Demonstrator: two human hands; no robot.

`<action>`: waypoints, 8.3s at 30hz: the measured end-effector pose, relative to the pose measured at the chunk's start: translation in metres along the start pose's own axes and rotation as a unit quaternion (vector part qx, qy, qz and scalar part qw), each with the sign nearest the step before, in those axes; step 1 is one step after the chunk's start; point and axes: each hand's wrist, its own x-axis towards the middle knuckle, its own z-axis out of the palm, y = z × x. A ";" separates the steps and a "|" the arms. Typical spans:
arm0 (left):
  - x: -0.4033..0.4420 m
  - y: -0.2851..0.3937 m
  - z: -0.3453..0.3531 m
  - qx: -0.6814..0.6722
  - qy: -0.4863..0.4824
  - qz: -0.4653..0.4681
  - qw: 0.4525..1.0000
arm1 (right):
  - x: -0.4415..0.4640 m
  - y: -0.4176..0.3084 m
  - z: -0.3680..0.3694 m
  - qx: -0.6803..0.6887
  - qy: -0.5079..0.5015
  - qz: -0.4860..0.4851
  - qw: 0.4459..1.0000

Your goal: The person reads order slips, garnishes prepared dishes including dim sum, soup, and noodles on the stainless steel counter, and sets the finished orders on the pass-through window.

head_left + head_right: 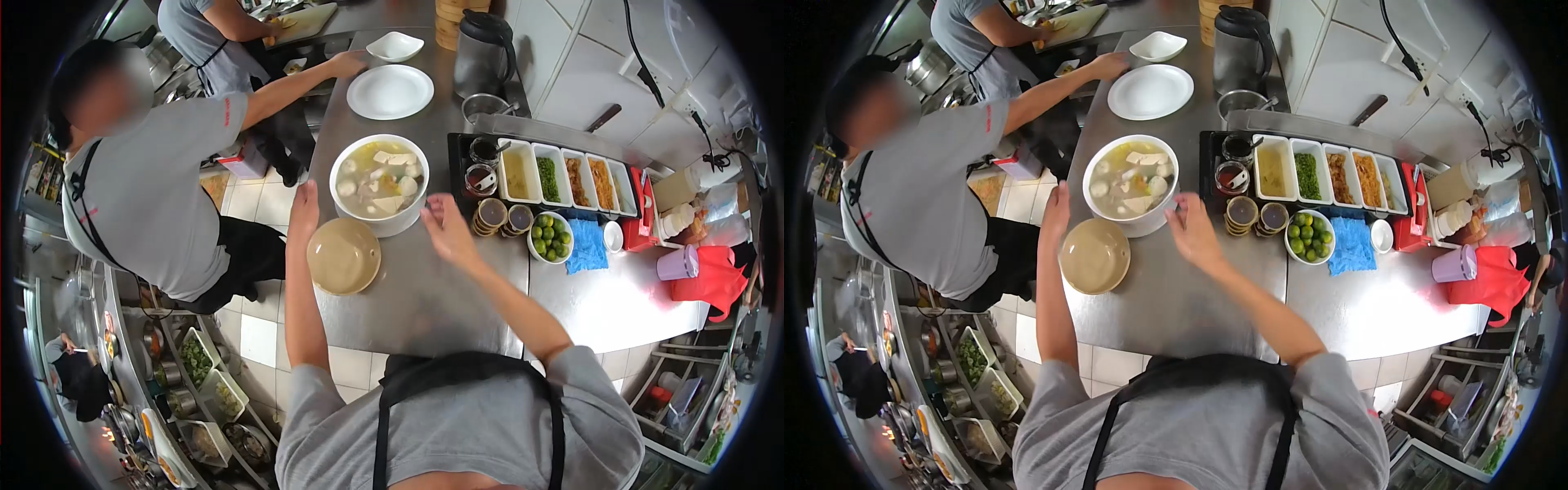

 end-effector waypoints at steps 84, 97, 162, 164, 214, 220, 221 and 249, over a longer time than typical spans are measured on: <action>-0.356 0.125 0.238 -0.287 -0.334 -0.163 0.883 | -0.193 0.097 -0.333 0.210 -0.062 0.355 0.909; -0.367 0.102 0.221 -0.341 -0.288 -0.110 0.888 | 0.063 0.056 -0.233 -0.528 -0.125 -0.123 0.831; -0.481 0.132 0.308 -0.422 -0.091 -0.156 0.889 | -0.197 -0.001 -0.356 -0.183 -0.243 -0.196 0.932; -0.485 0.138 0.317 -0.420 -0.053 -0.159 0.892 | -0.213 0.011 -0.372 -0.143 -0.244 -0.284 0.916; -0.457 0.145 0.309 -0.287 -0.259 -0.119 0.914 | -0.148 0.118 -0.430 -0.047 -0.180 0.120 0.975; -0.458 0.145 0.311 -0.303 -0.251 -0.117 0.912 | -0.127 0.100 -0.414 -0.111 -0.290 0.098 0.945; -0.459 0.143 0.312 -0.301 -0.247 -0.116 0.914 | -0.124 0.102 -0.415 -0.109 -0.303 0.087 0.943; -0.460 0.142 0.314 -0.294 -0.234 -0.112 0.920 | -0.136 0.088 -0.420 -0.282 -0.228 -0.327 0.873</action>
